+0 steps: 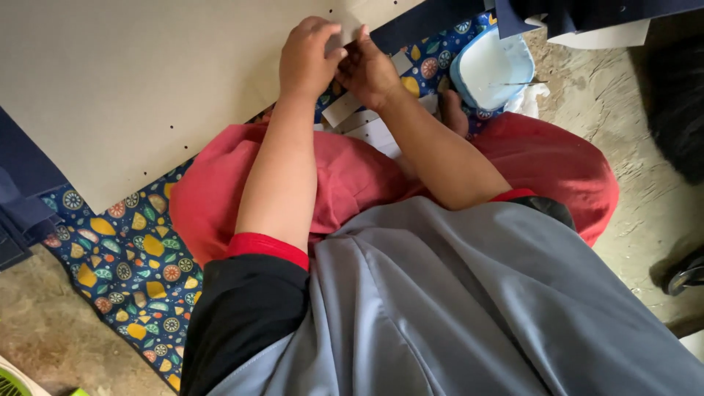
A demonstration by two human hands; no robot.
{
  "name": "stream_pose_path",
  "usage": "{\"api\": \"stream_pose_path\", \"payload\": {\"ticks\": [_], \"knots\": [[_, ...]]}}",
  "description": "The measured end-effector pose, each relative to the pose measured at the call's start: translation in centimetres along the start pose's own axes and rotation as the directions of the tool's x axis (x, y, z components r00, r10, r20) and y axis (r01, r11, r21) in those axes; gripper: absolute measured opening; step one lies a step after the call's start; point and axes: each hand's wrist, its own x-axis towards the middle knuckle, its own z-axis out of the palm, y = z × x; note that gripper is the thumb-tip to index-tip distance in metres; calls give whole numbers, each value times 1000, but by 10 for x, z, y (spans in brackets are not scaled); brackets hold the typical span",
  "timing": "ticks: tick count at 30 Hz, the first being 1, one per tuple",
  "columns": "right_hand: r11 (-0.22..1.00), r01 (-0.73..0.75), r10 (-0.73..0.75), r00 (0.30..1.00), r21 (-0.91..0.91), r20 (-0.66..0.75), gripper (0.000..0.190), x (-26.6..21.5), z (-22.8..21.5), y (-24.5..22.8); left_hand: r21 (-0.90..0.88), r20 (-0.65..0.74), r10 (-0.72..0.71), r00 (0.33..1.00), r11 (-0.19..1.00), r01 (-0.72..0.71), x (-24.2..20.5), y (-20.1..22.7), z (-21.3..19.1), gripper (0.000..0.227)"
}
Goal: The person sits on the floor and assembles a book by applying glue to a white strip, attaching a dark blue cover with gold lettering to a white inner board, and pressing the edges to secure the bond. The person repeats this process for multiple book units.
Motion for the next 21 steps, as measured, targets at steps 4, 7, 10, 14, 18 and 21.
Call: {"api": "stream_pose_path", "payload": {"ticks": [4,7,10,14,18,21], "knots": [[997,-35,33,999,-71,-33,60,-9,8,-2,50,10,7,1000,999,-8,0,-1,2,38],[995,-35,31,999,-98,-39,64,-14,10,-4,110,-3,45,999,993,-45,2,4,0,30],[995,-18,19,1000,-101,4,56,-18,12,-3,101,1,12,1000,995,-12,3,5,1,17],[996,5,-2,1000,-88,28,64,-18,10,4,58,15,-50,999,997,49,2,2,6,11],[999,39,-39,999,-19,4,41,-8,1,13,-86,-28,-95,995,992,92,4,1,8,13],[991,124,-118,986,-43,119,20,1,-6,24,-66,3,-97,995,993,97,3,0,11,20]]}}
